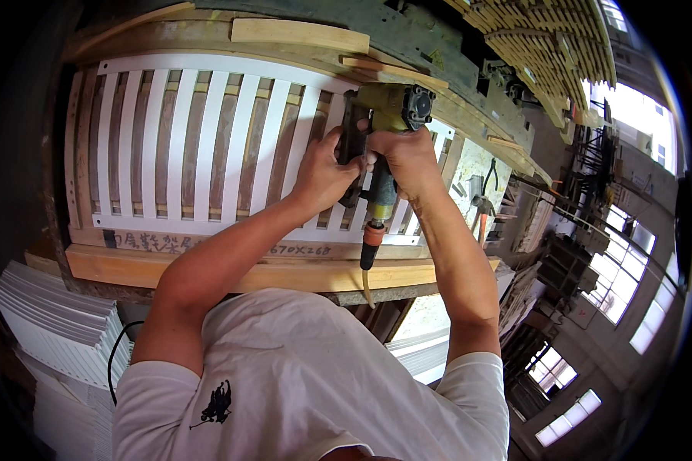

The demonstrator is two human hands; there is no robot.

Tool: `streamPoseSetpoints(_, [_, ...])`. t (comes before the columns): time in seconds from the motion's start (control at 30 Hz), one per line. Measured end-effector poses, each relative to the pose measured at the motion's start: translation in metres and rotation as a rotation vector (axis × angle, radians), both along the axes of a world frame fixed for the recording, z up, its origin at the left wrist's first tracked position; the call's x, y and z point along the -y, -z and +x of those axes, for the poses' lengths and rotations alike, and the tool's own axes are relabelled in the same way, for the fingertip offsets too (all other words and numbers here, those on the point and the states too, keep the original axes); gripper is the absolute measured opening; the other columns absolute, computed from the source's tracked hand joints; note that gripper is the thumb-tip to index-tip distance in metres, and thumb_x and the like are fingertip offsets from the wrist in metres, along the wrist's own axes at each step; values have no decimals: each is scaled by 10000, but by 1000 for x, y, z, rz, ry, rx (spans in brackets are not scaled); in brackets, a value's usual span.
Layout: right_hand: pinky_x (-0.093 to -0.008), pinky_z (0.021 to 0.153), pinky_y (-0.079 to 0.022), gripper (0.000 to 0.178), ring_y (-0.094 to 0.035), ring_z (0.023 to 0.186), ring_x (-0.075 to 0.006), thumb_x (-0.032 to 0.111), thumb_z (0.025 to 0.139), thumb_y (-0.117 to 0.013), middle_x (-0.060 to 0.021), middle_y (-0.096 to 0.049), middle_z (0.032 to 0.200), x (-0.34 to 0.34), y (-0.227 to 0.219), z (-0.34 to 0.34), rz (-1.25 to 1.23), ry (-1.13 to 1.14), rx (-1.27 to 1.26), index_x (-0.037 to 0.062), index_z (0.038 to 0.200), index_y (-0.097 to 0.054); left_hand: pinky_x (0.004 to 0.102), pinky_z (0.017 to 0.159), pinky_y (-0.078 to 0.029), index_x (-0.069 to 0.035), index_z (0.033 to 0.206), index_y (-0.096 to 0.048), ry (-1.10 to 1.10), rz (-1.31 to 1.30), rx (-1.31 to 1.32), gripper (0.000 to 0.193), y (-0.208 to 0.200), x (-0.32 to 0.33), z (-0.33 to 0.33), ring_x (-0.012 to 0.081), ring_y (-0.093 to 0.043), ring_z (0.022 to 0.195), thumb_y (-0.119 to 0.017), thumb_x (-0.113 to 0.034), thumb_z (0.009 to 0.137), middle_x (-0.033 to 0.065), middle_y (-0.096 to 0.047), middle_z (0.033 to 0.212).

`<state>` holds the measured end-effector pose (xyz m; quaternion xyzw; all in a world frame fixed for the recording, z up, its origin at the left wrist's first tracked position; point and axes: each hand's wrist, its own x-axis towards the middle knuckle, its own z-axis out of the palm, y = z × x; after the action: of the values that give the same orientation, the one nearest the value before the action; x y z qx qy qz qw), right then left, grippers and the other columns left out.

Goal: The person assembles white wooden slats into a panel structure using a pneumatic nail gun. They position the slats on a wooden jig, secure them with nails, and then flip the completed panel to inspect the alignment and finish.

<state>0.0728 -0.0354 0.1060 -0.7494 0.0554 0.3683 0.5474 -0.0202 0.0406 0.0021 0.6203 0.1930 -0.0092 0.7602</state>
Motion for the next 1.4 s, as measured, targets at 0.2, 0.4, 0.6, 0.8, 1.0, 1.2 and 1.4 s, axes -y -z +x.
streamPoseSetpoints(0.2, [-280,481,-440,111,-545,513,-138,-34,754,-602,-66,-598,642,-3,0,-1,-13,-1,12,-54,856,-638,250,777,-487,13,1166,-539,-13,-27,9,334,-1,-1,0,79,-588,850,-659,-48,860,40,-644,915])
streamPoseSetpoints(0.4, [-281,482,-441,89,-544,513,-137,-30,751,-604,-67,-604,665,-5,2,0,-13,-3,7,-49,833,-634,247,782,-485,13,1167,-539,-31,-56,7,333,-4,-3,-1,80,-588,853,-657,-40,861,35,-643,914])
streamPoseSetpoints(0.6, [-292,488,-452,172,-551,521,-156,-42,733,-599,-82,-597,681,-19,-4,-1,-7,-44,-42,-58,903,-623,330,651,-497,3,1041,-574,-151,116,96,332,6,-10,-3,190,-647,691,-736,-135,786,114,-672,762])
streamPoseSetpoints(0.8, [-295,491,-452,210,-544,515,-158,-46,724,-598,-82,-594,678,-33,-1,-5,9,-85,-14,-54,932,-621,251,777,-488,-1,1242,-519,-118,-35,31,431,-10,-23,-12,74,-579,847,-648,-16,831,13,-627,922])
streamPoseSetpoints(1.0, [-296,474,-443,103,-546,519,-142,-24,752,-605,-61,-589,658,-36,-3,-5,-29,-133,9,-31,854,-621,242,768,-484,-2,1215,-527,-128,-29,16,400,-8,-23,-12,73,-573,848,-647,-20,834,10,-616,901])
streamPoseSetpoints(1.2, [-289,476,-430,25,-545,520,-127,9,788,-628,-50,-593,640,-36,-1,-4,-49,-151,26,-16,786,-628,222,761,-472,-11,1220,-511,-139,-33,24,395,-11,-23,-12,62,-559,833,-623,25,843,0,-601,895])
streamPoseSetpoints(1.4, [-287,486,-446,79,-555,519,-143,-7,772,-626,-68,-605,647,-41,-8,-8,-62,-147,59,-60,829,-638,211,762,-480,-9,1234,-500,-149,-143,18,383,-9,-23,-15,62,-571,843,-579,70,869,-2,-601,930])
